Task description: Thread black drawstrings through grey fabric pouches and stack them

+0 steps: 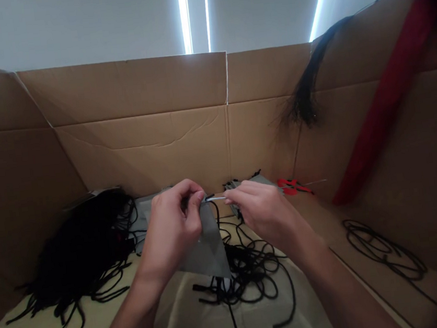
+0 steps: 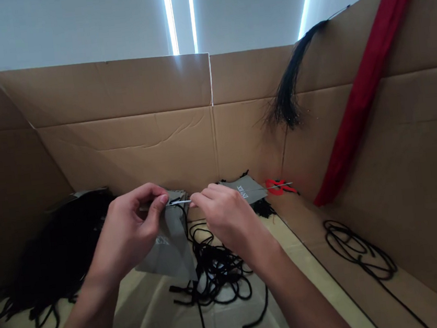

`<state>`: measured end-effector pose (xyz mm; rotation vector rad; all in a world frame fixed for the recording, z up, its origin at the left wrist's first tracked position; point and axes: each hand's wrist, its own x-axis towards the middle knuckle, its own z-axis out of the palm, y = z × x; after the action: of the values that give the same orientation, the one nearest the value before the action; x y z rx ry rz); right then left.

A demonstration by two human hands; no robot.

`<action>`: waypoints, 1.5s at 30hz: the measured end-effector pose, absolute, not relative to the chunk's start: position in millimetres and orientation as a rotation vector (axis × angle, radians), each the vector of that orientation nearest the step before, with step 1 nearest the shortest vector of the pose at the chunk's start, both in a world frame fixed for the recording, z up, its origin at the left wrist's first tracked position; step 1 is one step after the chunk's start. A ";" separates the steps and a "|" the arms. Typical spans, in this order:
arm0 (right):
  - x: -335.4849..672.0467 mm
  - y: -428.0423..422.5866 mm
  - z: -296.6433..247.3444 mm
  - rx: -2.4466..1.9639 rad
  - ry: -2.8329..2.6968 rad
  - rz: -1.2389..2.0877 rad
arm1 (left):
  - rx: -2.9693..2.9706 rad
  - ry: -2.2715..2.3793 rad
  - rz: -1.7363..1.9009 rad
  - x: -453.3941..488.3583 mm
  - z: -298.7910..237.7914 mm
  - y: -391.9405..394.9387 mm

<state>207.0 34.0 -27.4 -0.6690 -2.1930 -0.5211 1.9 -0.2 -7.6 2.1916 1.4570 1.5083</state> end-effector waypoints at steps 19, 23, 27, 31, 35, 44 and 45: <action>201.4 25.2 -16.9 -1.051 -2.423 -0.322 | 2.347 1.631 1.427 21.7 -23.5 13.1; 220.0 29.3 -13.2 -1.120 -2.345 -0.297 | 2.313 1.690 1.457 11.4 -17.2 13.6; 220.4 34.4 -22.0 -1.004 -2.300 -0.405 | 2.355 1.666 1.469 14.5 -18.1 12.2; 196.2 30.8 -32.2 -0.884 -2.298 -0.387 | 2.396 1.632 1.437 28.2 -25.8 12.2; 204.4 23.0 -17.1 -0.938 -2.290 0.064 | 2.404 1.460 1.367 25.2 -20.6 7.7; 241.4 55.4 -18.0 -0.833 -1.787 0.381 | 2.503 0.748 1.017 16.3 -4.7 -31.2; 240.4 59.6 -19.7 -0.791 -1.796 0.487 | 2.492 0.730 0.986 17.0 -5.0 -33.0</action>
<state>240.4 59.6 -19.7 -0.7908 -1.7960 0.4873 17.0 -33.0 -5.0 2.4920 0.7301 0.9864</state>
